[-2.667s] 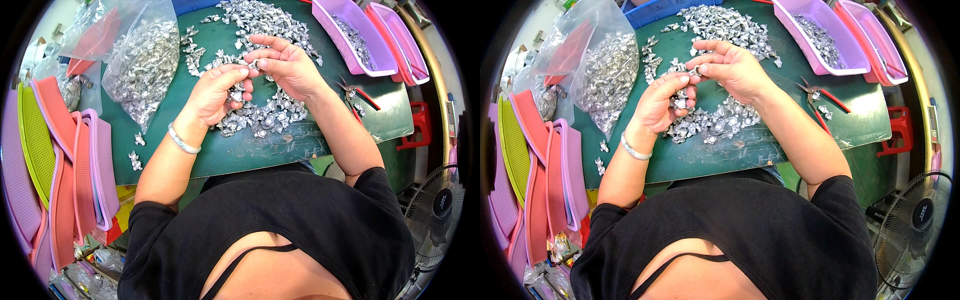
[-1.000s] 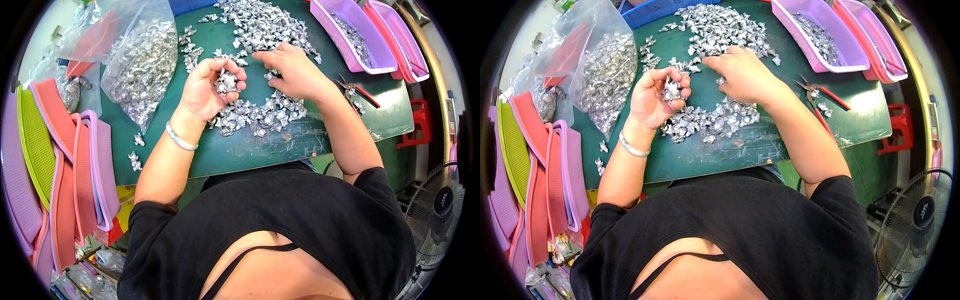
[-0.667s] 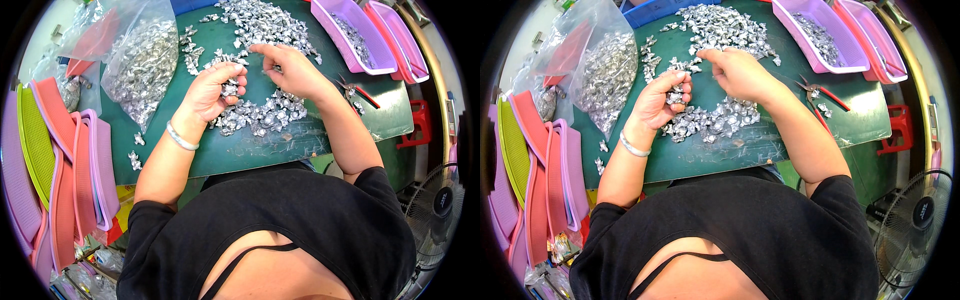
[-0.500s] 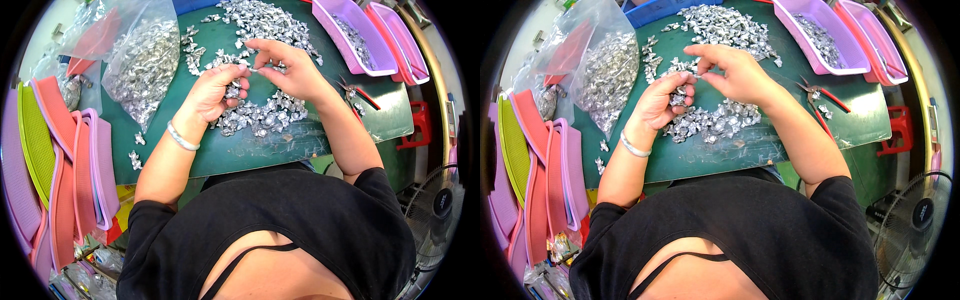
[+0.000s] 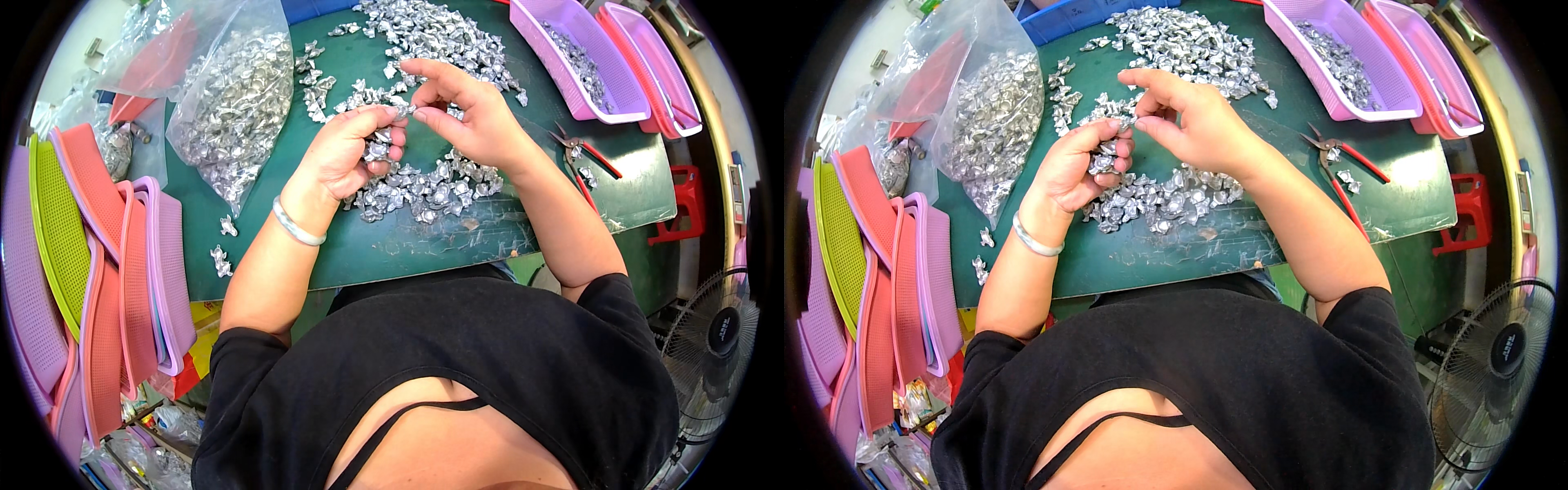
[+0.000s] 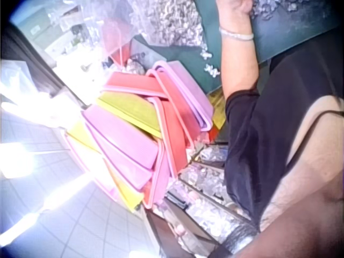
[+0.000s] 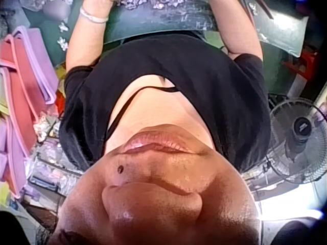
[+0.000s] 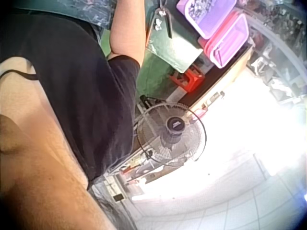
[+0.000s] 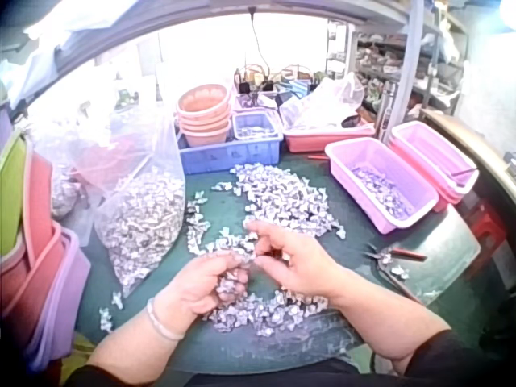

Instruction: The person repeatedly picks up small silver metal pieces from a green work surface and joins them by hand. They place the assembled pieces into a clear plastic bag and occasionally shift the pile of parts on the table.

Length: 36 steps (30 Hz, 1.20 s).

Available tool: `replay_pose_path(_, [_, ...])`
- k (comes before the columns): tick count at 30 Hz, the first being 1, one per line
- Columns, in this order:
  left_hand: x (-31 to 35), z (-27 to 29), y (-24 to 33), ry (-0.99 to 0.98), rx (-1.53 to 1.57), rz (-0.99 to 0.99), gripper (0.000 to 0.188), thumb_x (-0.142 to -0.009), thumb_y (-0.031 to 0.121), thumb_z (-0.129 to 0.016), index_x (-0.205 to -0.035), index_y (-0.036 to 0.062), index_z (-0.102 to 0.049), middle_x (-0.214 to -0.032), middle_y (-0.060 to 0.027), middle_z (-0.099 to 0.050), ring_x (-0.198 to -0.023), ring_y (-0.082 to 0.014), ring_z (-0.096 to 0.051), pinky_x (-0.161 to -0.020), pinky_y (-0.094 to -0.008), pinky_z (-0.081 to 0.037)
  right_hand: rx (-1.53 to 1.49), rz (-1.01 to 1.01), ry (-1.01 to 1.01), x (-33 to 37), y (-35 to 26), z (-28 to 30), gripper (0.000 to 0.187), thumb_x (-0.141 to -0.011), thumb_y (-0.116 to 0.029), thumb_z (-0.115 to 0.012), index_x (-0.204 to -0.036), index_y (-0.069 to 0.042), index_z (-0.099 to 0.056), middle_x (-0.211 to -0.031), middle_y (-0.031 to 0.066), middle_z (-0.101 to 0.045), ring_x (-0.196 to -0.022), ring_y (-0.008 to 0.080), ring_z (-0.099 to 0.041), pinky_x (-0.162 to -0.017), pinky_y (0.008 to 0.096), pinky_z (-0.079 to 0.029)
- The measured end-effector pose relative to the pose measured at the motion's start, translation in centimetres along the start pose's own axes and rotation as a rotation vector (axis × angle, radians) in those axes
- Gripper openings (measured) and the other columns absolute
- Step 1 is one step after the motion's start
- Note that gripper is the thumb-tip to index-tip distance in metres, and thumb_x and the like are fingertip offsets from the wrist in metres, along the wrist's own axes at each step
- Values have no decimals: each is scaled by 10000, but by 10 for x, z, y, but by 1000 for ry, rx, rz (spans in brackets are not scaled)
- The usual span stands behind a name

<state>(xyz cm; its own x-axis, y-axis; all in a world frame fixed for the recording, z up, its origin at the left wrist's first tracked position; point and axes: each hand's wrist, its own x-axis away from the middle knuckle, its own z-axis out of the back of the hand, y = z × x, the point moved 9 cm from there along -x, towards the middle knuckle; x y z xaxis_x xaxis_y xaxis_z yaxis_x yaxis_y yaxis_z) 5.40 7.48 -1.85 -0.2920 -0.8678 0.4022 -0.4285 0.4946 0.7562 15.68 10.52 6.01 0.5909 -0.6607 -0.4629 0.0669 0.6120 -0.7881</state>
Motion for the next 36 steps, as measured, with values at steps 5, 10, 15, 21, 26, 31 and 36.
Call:
replay_pose_path(5, [0, 0, 0, 4, 8, 2, 149, -874, 164, -474, -849, 24, -517, -702, -38, -519, -573, -109, -480, -366, -157, -317, -43, -23, -8, 0, 1, -2, 450, -780, 28, -551, -1215, -34, -452, -785, 13, -565, -716, 66, -506, -679, 210, -421])
replay_pose_path(10, [1, 0, 1, 17, 4, -15, 144, -869, 163, -491, -852, 23, -522, -693, -35, -517, -574, -104, -474, -367, -157, -315, -43, -29, -1, 1, 1, -1, 451, -781, 28, -550, -1217, -35, -449, -795, 14, -568, -737, 68, -520, -702, 214, -420])
replay_pose_path(15, [2, 0, 1, 30, -1, -17, 134, -866, 163, -504, -862, 32, -532, -699, -28, -521, -588, -101, -479, -385, -154, -311, -35, -20, 10, 1, 1, 0, 458, -772, 28, -557, -1214, -39, -453, -791, 19, -575, -732, 74, -530, -697, 219, -426])
replay_pose_path(21, [1, 3, 4, 50, -27, -74, 122, -862, 180, -524, -889, 63, -544, -734, -20, -531, -616, -97, -496, -427, -162, -330, 52, 43, 37, 0, -5, 2, 469, -739, 25, -588, -1188, -49, -475, -770, 31, -591, -692, 104, -549, -659, 236, -450])
replay_pose_path(26, [-1, 3, 5, 26, -4, -91, 120, -861, 184, -529, -896, 69, -542, -762, -17, -528, -638, -98, -500, -450, -168, -343, 129, 97, 55, 0, -13, 2, 455, -715, 15, -615, -1150, -50, -498, -777, 47, -610, -683, 168, -587, -633, 260, -474])
replay_pose_path(31, [2, 4, 5, 55, 44, -90, 106, -858, 176, -529, -882, 73, -536, -756, -15, -524, -640, -100, -502, -448, -167, -345, 107, 100, 27, 1, -19, -1, 460, -733, 20, -599, -1175, -55, -494, -768, 35, -604, -694, 119, -573, -671, 251, -468])
replay_pose_path(36, [3, 3, 17, -2, 116, -116, 93, -854, 159, -525, -883, 70, -525, -753, -25, -529, -640, -107, -508, -437, -170, -352, -197, 23, 8, 1, -20, 11, 252, -761, -7, -592, -1006, 14, -540, -781, 48, -590, -664, 106, -554, -637, 227, -445])
